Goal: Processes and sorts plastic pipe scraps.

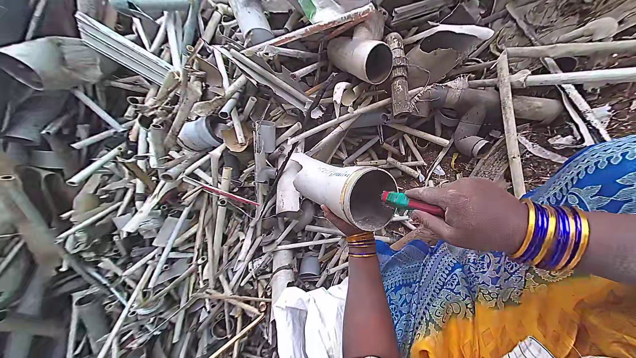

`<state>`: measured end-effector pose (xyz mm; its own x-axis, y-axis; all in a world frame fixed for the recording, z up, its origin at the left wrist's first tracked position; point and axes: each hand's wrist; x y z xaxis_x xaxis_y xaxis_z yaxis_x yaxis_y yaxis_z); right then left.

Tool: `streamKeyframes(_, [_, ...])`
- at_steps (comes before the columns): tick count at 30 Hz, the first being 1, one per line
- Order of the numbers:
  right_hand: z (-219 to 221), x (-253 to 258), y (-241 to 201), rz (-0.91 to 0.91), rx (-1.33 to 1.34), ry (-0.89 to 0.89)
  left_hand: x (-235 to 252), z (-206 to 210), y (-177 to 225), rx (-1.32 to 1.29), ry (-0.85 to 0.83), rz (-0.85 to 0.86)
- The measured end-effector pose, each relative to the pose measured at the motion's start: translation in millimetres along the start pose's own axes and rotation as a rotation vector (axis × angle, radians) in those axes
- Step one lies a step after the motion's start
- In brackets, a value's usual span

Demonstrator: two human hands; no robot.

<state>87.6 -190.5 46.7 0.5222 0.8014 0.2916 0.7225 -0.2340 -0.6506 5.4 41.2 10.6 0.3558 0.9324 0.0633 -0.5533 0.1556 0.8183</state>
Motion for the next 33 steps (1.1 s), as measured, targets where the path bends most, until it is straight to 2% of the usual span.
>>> streamKeyframes(3, [3, -1, 2, -0.014, 0.020, -0.030, 13, -25, -13, -0.014, -0.063, 0.024])
streamKeyframes(6, [2, -2, -2, 0.002, -0.022, -0.035, 10, -23, -13, 0.005, -0.081, 0.028])
streamKeyframes(10, [-7, 2, -4, 0.043, 0.096, -0.193, 11, -20, -13, -0.022, -0.108, 0.048])
streamKeyframes(12, [-5, 3, -2, 0.068, 0.075, -0.167, 14, -26, -15, -0.027, -0.142, 0.048])
streamKeyframes(17, [0, 2, -4, 0.026, 0.019, -0.135, 3, -10, -5, 0.022, -0.109, 0.007])
streamKeyframes(24, [7, 5, -6, -0.007, -0.008, -0.128, 23, -43, -21, 0.011, -0.253, 0.079])
streamKeyframes(25, [5, 6, -6, -0.013, 0.020, -0.168, 17, -36, -17, -0.033, -0.234, 0.022])
streamKeyframes(26, [1, 8, -6, -0.008, 0.054, -0.221, 7, -18, -7, -0.033, -0.109, -0.056])
streamKeyframes(27, [0, 10, -6, 0.007, 0.057, -0.234, -2, 11, 7, 0.039, 0.083, -0.117])
streamKeyframes(29, [5, 10, -5, 0.018, -0.010, -0.179, 0, -5, 10, 0.223, -0.115, 0.005])
streamKeyframes(31, [1, 8, -3, -0.020, 0.017, -0.194, 12, -12, -1, 0.174, -0.067, 0.158])
streamKeyframes(33, [-7, 5, -3, -0.092, 0.148, -0.209, 28, -28, -12, 0.027, -0.068, 0.201])
Point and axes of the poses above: each hand's wrist, its own x-axis towards the middle knuckle, its own z-axis out of the palm, y = z × x, and after that the axes turned 8 degrees about -x, right-handed
